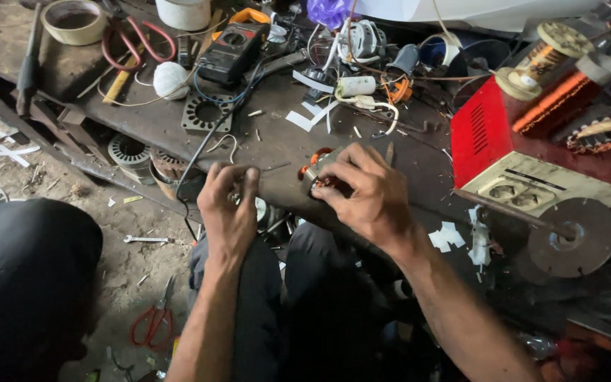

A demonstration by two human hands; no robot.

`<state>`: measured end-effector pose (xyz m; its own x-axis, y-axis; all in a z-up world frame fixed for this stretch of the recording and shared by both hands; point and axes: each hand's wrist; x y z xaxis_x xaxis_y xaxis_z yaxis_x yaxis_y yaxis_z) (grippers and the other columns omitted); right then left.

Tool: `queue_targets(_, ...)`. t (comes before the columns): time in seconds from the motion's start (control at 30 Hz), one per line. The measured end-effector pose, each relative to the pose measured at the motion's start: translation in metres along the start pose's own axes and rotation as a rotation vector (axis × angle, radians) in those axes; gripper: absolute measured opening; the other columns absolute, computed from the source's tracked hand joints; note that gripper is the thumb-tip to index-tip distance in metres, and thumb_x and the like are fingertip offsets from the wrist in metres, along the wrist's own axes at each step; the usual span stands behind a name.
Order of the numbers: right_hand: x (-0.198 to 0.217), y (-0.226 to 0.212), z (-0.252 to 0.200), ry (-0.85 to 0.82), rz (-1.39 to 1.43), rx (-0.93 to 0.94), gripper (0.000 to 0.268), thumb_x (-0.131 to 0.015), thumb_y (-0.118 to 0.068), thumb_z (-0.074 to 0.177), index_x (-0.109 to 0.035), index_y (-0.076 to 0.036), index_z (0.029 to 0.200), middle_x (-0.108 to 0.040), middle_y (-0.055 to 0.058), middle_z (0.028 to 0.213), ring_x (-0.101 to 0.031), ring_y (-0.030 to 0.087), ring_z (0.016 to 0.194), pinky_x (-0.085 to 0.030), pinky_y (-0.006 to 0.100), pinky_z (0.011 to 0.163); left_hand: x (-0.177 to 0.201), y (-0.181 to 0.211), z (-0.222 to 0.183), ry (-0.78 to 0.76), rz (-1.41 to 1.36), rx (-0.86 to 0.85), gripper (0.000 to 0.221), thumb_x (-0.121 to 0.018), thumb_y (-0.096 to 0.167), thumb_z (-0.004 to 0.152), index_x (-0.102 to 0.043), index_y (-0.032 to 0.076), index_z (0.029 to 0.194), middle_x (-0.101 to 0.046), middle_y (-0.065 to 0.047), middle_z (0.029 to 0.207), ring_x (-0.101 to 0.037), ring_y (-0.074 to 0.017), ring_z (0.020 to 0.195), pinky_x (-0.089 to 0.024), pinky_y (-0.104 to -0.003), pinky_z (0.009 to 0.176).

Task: Repairing or rewinding a motor stator by manipulating copper coils and insulation strips on a workbench.

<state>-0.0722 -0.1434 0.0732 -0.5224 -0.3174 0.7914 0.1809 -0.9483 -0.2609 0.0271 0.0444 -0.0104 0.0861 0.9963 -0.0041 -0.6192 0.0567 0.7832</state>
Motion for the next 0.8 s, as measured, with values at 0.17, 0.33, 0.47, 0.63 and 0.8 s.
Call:
queue_targets(0.17, 0.014, 0.019, -0.023, 0.185, 0.176, -0.092, 0.015, -0.083, -0.022, 0.088, -0.076, -0.013, 0.097, -0.064, 0.003, 0.091, -0.069, 0.026, 0.086, -0.06, 0.038, 0.076, -0.018, -0.022, 0.029, -0.107, 0.481, -0.208, 0.006, -0.079, 0.014, 0.09, -0.074, 0.012, 0.092, -0.057, -0.006, 0.083, -0.059, -0.0324, 0.082, -0.049, -0.042, 0.072)
queue_targets(0.33, 0.017, 0.043, -0.035, 0.222, 0.211, -0.175, 0.017, -0.077, -0.02, 0.094, -0.075, -0.005, 0.102, -0.067, 0.01, 0.093, -0.07, 0.028, 0.084, -0.058, 0.038, 0.071, -0.027, -0.051, 0.043, -0.225, 0.706, -0.204, 0.008, -0.079, 0.023, 0.086, -0.079, 0.016, 0.088, -0.06, -0.003, 0.097, -0.055, -0.028, 0.097, -0.042, -0.04, 0.077)
queue_targets(0.47, 0.02, 0.051, -0.041, 0.136, 0.082, -0.267, 0.011, -0.075, -0.016, 0.095, -0.077, -0.007, 0.102, -0.071, 0.009, 0.095, -0.073, 0.029, 0.087, -0.059, 0.038, 0.072, -0.024, -0.056, 0.038, -0.228, 0.687, -0.203, 0.01, -0.081, 0.02, 0.084, -0.079, 0.016, 0.092, -0.062, -0.004, 0.1, -0.057, -0.0297, 0.098, -0.042, -0.041, 0.078)
queue_targets(0.63, 0.011, 0.064, -0.046, -0.109, -0.131, -0.306, 0.012, -0.076, -0.019, 0.092, -0.079, -0.011, 0.1, -0.073, 0.005, 0.104, -0.071, 0.03, 0.1, -0.059, 0.044, 0.075, -0.016, -0.046, 0.035, -0.271, 0.708, -0.169, 0.009, -0.081, 0.022, 0.088, -0.08, 0.017, 0.096, -0.065, -0.003, 0.103, -0.059, -0.0286, 0.101, -0.045, -0.039, 0.079)
queue_targets(0.8, 0.005, 0.091, -0.056, -0.173, -0.237, -0.339, 0.015, -0.068, -0.024, 0.101, -0.078, -0.014, 0.104, -0.072, 0.003, 0.107, -0.069, 0.025, 0.103, -0.06, 0.041, 0.076, -0.022, -0.065, 0.038, -0.236, 0.812, -0.211, 0.011, -0.082, 0.026, 0.088, -0.08, 0.017, 0.093, -0.066, -0.002, 0.102, -0.061, -0.0278, 0.1, -0.048, -0.041, 0.078)
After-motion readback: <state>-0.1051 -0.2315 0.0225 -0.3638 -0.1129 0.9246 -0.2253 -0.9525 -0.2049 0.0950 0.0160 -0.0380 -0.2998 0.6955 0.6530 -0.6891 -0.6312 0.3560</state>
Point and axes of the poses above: each hand's wrist, its own z-axis towards the middle knuckle, its own x-axis out of the back of the hand, y = z × x
